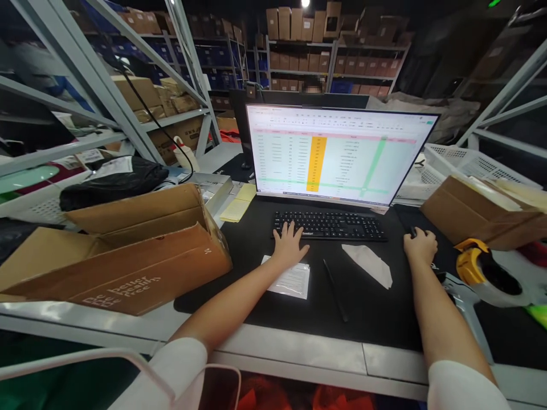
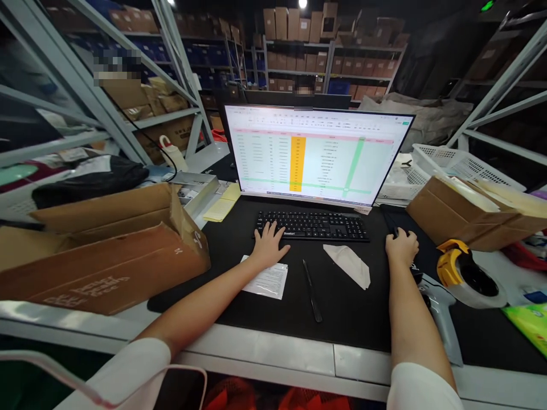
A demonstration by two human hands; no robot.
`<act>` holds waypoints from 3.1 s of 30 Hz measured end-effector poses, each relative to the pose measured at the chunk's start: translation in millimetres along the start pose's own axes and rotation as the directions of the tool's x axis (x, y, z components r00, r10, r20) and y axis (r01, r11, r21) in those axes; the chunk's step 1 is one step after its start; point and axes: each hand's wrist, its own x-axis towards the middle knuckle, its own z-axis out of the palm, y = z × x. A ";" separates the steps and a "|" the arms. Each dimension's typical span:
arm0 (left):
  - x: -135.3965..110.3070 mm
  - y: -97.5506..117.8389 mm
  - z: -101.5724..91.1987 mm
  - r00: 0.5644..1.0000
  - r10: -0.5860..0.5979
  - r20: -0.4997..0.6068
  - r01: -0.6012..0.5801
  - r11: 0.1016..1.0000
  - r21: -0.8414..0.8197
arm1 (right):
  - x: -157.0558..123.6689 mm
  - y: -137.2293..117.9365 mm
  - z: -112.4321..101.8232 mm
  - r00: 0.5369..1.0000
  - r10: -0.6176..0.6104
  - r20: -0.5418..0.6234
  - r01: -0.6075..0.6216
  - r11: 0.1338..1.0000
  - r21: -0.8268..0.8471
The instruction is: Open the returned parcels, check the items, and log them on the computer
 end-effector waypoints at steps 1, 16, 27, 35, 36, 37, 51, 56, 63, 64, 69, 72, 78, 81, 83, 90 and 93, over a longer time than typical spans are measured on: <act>0.1 1.6 -6.3 1.000 0.002 0.015 -0.002 1.000 0.014 | 0.0 0.1 0.1 1.000 -0.005 -0.001 0.005 1.000 0.000; -79.5 -48.6 -61.7 0.891 0.257 0.373 -0.255 0.965 -0.057 | 0.5 5.0 3.3 0.996 -0.032 -0.089 0.026 0.997 -0.067; -82.4 -56.6 -69.1 0.925 0.286 0.252 -0.259 0.957 -0.133 | 0.0 6.9 0.7 0.998 -0.062 -0.019 0.062 0.998 -0.020; -85.8 -71.7 -68.1 0.943 0.320 0.093 -0.298 0.934 -0.195 | 0.8 8.4 3.2 0.999 -0.048 -0.009 0.048 0.998 -0.029; -86.0 -71.4 -67.6 0.940 0.336 0.065 -0.317 0.926 -0.206 | 0.8 8.5 3.6 0.999 -0.046 -0.009 0.046 0.998 -0.030; -86.6 -70.8 -67.4 0.935 0.353 0.037 -0.338 0.916 -0.218 | 0.9 8.6 3.9 0.999 -0.045 -0.009 0.045 0.999 -0.031; -93.7 -66.6 -75.7 0.915 0.400 -0.044 -0.397 0.880 -0.259 | 0.8 7.6 2.8 0.999 -0.040 0.000 0.040 0.999 -0.027; -93.2 -67.9 -72.2 0.908 0.415 -0.061 -0.416 0.869 -0.267 | 1.0 6.9 2.3 0.999 -0.038 -0.001 0.038 0.999 -0.020; -92.6 -68.1 -70.7 0.911 0.407 -0.069 -0.410 0.872 -0.266 | -4.6 5.8 -1.7 0.999 -0.034 0.002 0.034 0.999 -0.012; -92.5 -67.0 -70.8 0.912 0.405 -0.064 -0.407 0.873 -0.270 | -6.2 4.9 -4.4 0.999 -0.034 0.003 0.034 0.999 -0.009; -93.5 -61.1 -70.8 0.910 0.412 -0.053 -0.410 0.869 -0.278 | -20.4 -36.8 -42.1 0.996 -0.076 -0.056 0.078 0.996 0.047; -94.9 -59.2 -69.9 0.902 0.425 -0.080 -0.429 0.855 -0.291 | -53.6 -91.1 -81.9 0.945 -0.325 0.028 0.293 0.886 0.359; -103.5 -47.5 -54.1 0.886 0.403 -0.230 -0.464 0.762 -0.452 | -205.3 -143.5 -150.7 0.302 -0.884 0.357 0.429 0.460 0.778; -105.6 -42.0 -38.5 0.862 0.429 -0.270 -0.507 0.712 -0.486 | -246.8 -130.5 -168.6 0.380 -0.845 0.375 0.196 0.470 0.861; -102.7 -42.1 -30.6 0.839 0.435 -0.325 -0.543 0.702 -0.462 | -241.0 -108.8 -181.3 0.577 -0.727 0.372 0.093 0.511 0.855; -85.6 -46.0 -43.8 0.700 0.419 -0.579 -0.656 0.697 -0.289 | -109.5 6.6 -277.7 0.982 -0.147 0.121 -0.027 0.518 0.855; -93.8 -46.9 -66.4 0.645 0.405 -0.647 -0.678 0.694 -0.241 | -64.4 39.8 -311.6 0.995 0.064 0.073 -0.095 0.481 0.871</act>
